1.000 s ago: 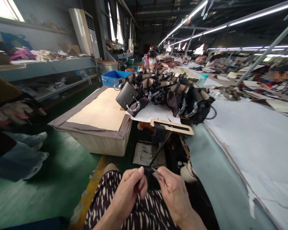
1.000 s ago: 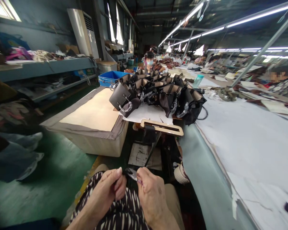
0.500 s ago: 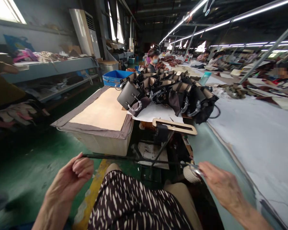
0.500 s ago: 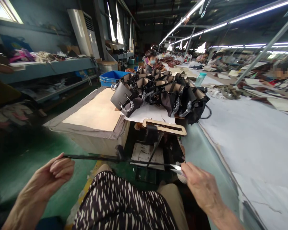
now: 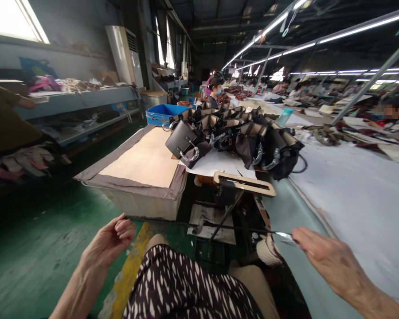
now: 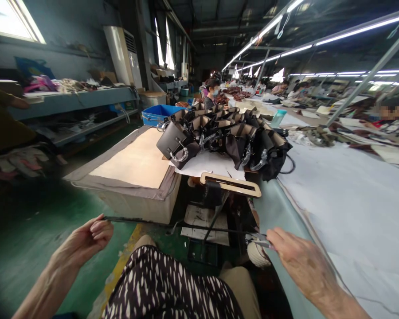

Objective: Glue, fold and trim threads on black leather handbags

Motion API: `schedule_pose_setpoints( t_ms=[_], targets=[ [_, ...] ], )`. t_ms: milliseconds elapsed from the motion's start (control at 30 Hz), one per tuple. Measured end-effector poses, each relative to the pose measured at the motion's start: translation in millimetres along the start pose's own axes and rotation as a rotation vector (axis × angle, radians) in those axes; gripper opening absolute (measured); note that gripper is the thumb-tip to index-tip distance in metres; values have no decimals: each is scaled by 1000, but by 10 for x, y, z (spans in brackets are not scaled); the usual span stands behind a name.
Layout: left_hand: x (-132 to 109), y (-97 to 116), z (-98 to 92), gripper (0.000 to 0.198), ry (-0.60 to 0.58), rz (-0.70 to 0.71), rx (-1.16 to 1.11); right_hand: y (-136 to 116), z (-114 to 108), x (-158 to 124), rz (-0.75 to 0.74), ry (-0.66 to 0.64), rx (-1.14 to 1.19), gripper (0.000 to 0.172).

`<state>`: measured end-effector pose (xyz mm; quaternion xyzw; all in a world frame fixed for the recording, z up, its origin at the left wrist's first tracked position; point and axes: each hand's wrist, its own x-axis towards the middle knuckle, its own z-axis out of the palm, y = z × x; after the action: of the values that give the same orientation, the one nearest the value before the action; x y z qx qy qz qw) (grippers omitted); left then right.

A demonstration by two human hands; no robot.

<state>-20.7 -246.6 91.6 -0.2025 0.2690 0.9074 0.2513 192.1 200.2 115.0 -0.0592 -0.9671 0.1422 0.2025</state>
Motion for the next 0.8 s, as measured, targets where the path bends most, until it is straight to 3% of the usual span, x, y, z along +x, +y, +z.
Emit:
schedule_pose_setpoints(
  t_ms=[67,133,233,300,400,467,600,800],
  targets=[
    [-5,-21,-31,32,3,21,62,-121,10,17,193,-80,181,22],
    [-3,-97,-10,34,65,74,51,-291,38,95,405,-28,615,19],
    [25,-330,112,37,98,126,-117,-565,115,283,555,188,1407,25],
    [63,-517,187,36,87,143,-254,-721,168,393,651,311,1809,25],
    [131,-726,180,34,9,45,-306,-889,234,456,737,298,2208,24],
    [174,-796,113,34,-37,-8,-238,-954,275,434,786,220,2288,30],
    [248,-842,33,33,-25,14,-95,-963,336,361,855,205,2151,33],
    [324,-803,155,34,-41,15,29,-809,281,389,849,175,1986,31]
  ],
)
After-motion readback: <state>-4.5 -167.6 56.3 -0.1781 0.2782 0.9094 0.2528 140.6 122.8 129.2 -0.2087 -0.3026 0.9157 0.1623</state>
